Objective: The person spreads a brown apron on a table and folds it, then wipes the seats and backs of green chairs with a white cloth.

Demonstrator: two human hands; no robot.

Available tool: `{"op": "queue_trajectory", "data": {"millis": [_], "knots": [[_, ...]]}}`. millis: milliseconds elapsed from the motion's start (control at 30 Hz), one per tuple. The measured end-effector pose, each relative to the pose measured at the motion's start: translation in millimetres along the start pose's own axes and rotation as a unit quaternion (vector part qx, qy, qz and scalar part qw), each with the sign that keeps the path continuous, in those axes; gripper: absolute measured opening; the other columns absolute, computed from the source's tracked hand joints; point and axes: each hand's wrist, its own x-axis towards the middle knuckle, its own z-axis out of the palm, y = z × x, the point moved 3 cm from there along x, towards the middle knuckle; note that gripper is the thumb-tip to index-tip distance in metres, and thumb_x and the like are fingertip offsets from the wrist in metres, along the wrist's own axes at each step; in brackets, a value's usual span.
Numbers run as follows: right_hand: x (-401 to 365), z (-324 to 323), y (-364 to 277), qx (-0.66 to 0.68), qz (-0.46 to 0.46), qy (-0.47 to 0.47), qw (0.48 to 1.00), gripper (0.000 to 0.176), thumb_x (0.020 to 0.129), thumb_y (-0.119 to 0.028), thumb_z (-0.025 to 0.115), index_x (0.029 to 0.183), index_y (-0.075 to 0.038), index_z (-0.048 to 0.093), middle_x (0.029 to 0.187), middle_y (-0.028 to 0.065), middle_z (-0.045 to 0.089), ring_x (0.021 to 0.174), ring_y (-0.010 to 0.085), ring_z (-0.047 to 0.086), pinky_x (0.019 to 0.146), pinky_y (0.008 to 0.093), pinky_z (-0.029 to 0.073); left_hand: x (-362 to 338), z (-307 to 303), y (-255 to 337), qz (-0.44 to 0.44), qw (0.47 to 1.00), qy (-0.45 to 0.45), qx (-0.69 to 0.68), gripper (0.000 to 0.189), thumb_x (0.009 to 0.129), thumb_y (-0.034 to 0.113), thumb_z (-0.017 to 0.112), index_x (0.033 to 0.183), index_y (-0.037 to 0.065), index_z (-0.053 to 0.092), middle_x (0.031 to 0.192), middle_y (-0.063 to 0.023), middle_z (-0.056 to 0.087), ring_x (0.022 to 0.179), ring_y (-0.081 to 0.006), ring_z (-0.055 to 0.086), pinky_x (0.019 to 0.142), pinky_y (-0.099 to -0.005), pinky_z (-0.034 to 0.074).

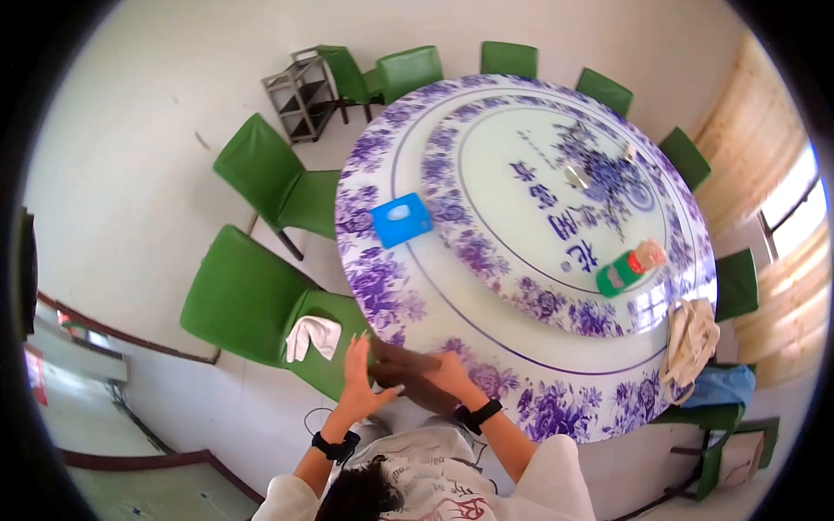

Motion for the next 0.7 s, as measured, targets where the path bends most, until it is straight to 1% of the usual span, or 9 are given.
{"op": "queue_trajectory", "data": {"millis": [100,133,167,233,333,467,533,633,700], "knots": [[25.9,68.2,-16.5,-0.103,-0.113,-0.081,0.985,0.023,0.074,-0.022,0.071,0.088,-0.004,0.067,0.078,0.0157,0.065,0.072,0.0296,0.064,0.065,0.0364,0.049,-7.9,-46.1,-21.5,0.041,0.989,-0.105,0.101,0.087,0.067,0.037,0.079,0.138,0.01,0.037,0.13,-0.0113,0.05,0.126,-0.0298,0.041,0.108,-0.0507,0.022],[33.8,90.6,-35.2,-0.108,-0.117,-0.107,0.981,0.023,0.074,-0.022,0.07,0.088,-0.004,0.067,0.078,0.0157,0.065,0.073,0.0329,0.063,0.066,0.037,0.049,-13.1,-58.9,-43.0,0.02,0.993,-0.095,0.061,0.068,0.067,0.038,0.078,0.125,0.011,0.054,0.11,-0.0085,0.063,0.106,-0.0283,0.057,0.097,-0.0476,0.039],[40.3,110.3,-51.6,-0.114,-0.119,-0.133,0.977,0.022,0.074,-0.022,0.069,0.087,-0.005,0.067,0.078,0.0157,0.065,0.074,0.0361,0.061,0.066,0.0376,0.05,-20.7,-74.8,-62.2,-0.025,0.991,-0.123,0.045,0.06,0.068,0.037,0.076,0.119,0.011,0.057,0.104,-0.0092,0.064,0.098,-0.0294,0.059,0.09,-0.0458,0.043],[52.4,147.7,-72.0,-0.067,-0.145,-0.161,0.974,0.024,0.075,-0.019,0.07,0.094,-0.005,0.065,0.083,0.0148,0.066,0.078,0.0307,0.063,0.07,0.0358,0.049,-36.7,-110.6,-98.3,-0.115,0.977,-0.178,0.01,0.046,0.071,0.035,0.074,0.109,0.011,0.063,0.091,-0.0105,0.067,0.082,-0.0316,0.063,0.076,-0.0422,0.05],[78.6,209.0,-88.9,0.015,-0.108,-0.255,0.961,0.038,0.075,-0.02,0.073,0.108,-0.005,0.06,0.101,0.0124,0.065,0.092,0.0219,0.062,0.081,0.0341,0.047,-61.7,-157.5,-139.6,-0.091,0.989,-0.113,0.014,0.032,0.073,0.033,0.072,0.095,0.011,0.066,0.083,-0.013,0.066,0.074,-0.0344,0.062,0.064,-0.0411,0.05],[94.5,256.6,-125.8,0.042,-0.036,-0.351,0.935,0.049,0.074,-0.027,0.076,0.115,-0.006,0.059,0.106,0.0116,0.065,0.096,0.0204,0.06,0.085,0.0328,0.046,-97.5,-189.6,-198.1,-0.16,0.979,-0.119,0.043,0.028,0.075,0.032,0.07,0.092,0.009,0.066,0.081,-0.0145,0.065,0.073,-0.036,0.061,0.063,-0.043,0.049],[102.3,286.1,-93.3,0.025,-0.053,-0.389,0.919,0.054,0.073,-0.03,0.078,0.117,-0.006,0.059,0.11,0.0115,0.064,0.099,0.0203,0.059,0.087,0.0324,0.045,-106.1,-197.4,-215.5,-0.185,0.976,-0.106,0.041,0.027,0.076,0.032,0.069,0.09,0.009,0.066,0.078,-0.0152,0.065,0.072,-0.0371,0.06,0.062,-0.0436,0.048],[121.2,319.1,-44.6,-0.043,0.037,-0.474,0.879,0.058,0.072,-0.033,0.078,0.12,-0.007,0.058,0.115,0.0128,0.062,0.103,0.0249,0.058,0.089,0.0337,0.044,-130.1,-184.7,-247.6,-0.24,0.969,-0.052,0.023,0.027,0.079,0.03,0.068,0.094,0.008,0.066,0.077,-0.0169,0.064,0.072,-0.0386,0.06,0.063,-0.0445,0.048],[139.3,336.8,-20.4,-0.105,-0.029,-0.461,0.881,0.057,0.073,-0.037,0.076,0.119,-0.007,0.06,0.116,0.014,0.062,0.104,0.028,0.058,0.09,0.0355,0.045,-158.8,-162.6,-276.8,-0.333,0.943,-0.016,-0.004,0.024,0.08,0.025,0.068,0.094,0.006,0.066,0.081,-0.0174,0.065,0.075,-0.0378,0.062,0.065,-0.0409,0.05]]}}
